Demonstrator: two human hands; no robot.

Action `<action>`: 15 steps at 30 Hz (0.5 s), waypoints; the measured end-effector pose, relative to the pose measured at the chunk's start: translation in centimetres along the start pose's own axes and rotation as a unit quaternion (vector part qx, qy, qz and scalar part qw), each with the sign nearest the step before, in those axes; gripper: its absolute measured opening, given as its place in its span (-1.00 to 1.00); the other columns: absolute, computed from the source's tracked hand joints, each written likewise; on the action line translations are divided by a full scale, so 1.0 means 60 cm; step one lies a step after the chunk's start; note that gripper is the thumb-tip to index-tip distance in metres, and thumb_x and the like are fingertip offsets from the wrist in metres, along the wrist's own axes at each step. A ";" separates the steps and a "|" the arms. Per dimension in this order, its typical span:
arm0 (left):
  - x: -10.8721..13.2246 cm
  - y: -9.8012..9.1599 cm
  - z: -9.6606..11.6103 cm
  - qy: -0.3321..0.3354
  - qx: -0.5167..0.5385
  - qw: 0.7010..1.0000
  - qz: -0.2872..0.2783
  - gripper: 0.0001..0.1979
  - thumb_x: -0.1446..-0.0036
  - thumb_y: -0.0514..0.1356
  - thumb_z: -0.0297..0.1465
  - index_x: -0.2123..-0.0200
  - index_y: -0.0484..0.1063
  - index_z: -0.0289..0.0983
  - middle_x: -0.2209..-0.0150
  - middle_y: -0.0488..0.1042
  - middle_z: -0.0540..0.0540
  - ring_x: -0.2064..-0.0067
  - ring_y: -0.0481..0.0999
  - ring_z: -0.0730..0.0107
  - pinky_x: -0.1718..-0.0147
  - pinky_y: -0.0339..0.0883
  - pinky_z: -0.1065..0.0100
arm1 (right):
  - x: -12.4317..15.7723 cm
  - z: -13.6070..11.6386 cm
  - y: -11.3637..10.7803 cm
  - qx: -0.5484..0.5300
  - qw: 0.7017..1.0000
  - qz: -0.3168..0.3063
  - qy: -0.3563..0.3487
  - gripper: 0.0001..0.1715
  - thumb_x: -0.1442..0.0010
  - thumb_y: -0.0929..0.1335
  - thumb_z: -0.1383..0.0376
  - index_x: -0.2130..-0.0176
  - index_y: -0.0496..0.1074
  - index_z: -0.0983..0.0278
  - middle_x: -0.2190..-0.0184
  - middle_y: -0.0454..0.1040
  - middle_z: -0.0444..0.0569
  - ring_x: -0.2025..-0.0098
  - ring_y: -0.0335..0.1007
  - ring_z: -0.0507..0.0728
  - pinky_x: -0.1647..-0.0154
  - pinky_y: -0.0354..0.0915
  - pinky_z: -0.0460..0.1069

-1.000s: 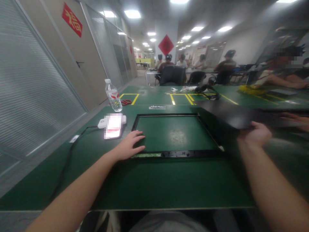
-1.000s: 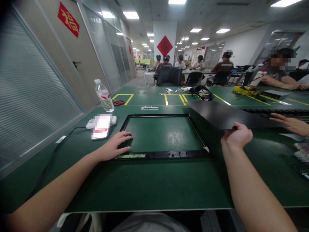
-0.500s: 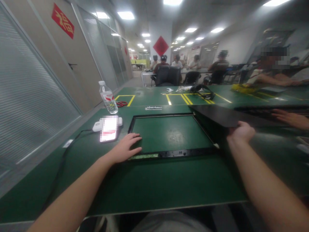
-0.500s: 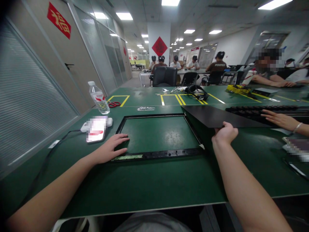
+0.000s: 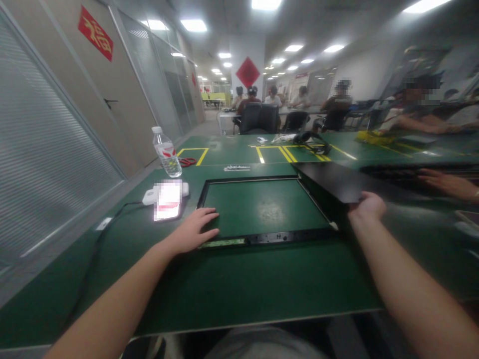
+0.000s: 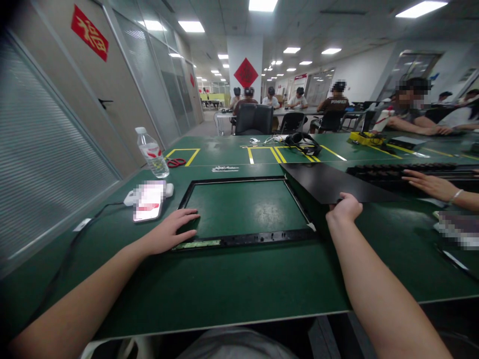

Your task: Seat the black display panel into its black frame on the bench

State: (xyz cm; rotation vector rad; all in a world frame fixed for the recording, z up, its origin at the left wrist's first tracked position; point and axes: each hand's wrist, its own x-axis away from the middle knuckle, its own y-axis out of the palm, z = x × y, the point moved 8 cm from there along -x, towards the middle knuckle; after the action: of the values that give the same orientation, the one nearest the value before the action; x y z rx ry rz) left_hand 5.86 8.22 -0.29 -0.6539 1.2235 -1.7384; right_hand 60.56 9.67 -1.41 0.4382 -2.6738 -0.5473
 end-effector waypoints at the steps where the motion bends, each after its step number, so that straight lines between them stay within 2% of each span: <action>1: 0.000 0.000 0.000 -0.001 0.001 1.000 -0.001 -0.32 -0.33 0.11 0.04 -0.31 0.46 -0.28 -0.43 0.33 -0.34 -0.43 0.30 -0.16 -0.40 0.17 -0.16 | 0.001 0.002 -0.005 0.005 1.000 0.013 -0.003 -0.67 0.08 0.31 0.55 0.35 0.20 0.20 0.28 0.37 -0.16 0.30 0.39 0.01 0.35 0.43 -0.10; 8: 0.001 -0.006 0.006 -0.003 0.006 1.000 -0.004 -0.30 -0.32 0.10 0.10 -0.32 0.46 -0.22 -0.43 0.34 -0.30 -0.42 0.32 -0.18 -0.38 0.22 -0.15 | 0.004 0.013 -0.040 0.035 0.996 0.081 -0.013 -0.64 0.13 0.34 0.56 0.38 0.21 0.20 0.26 0.35 -0.14 0.19 0.38 0.06 0.34 0.40 -0.10; 15: -0.002 0.000 -0.004 0.002 -0.001 1.000 0.009 -0.32 -0.33 0.11 0.06 -0.31 0.46 -0.25 -0.42 0.35 -0.33 -0.41 0.34 -0.16 -0.37 0.21 -0.17 | 0.005 0.016 -0.038 0.005 0.998 0.061 -0.007 -0.62 0.15 0.36 0.55 0.36 0.21 0.18 0.28 0.39 -0.18 0.22 0.40 0.06 0.37 0.41 -0.11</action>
State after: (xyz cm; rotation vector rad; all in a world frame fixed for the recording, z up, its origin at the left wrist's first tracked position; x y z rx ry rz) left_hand 5.72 8.45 -0.41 -0.6385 1.2297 -1.7240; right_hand 60.40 7.85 -3.09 0.2735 -2.6962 -0.5023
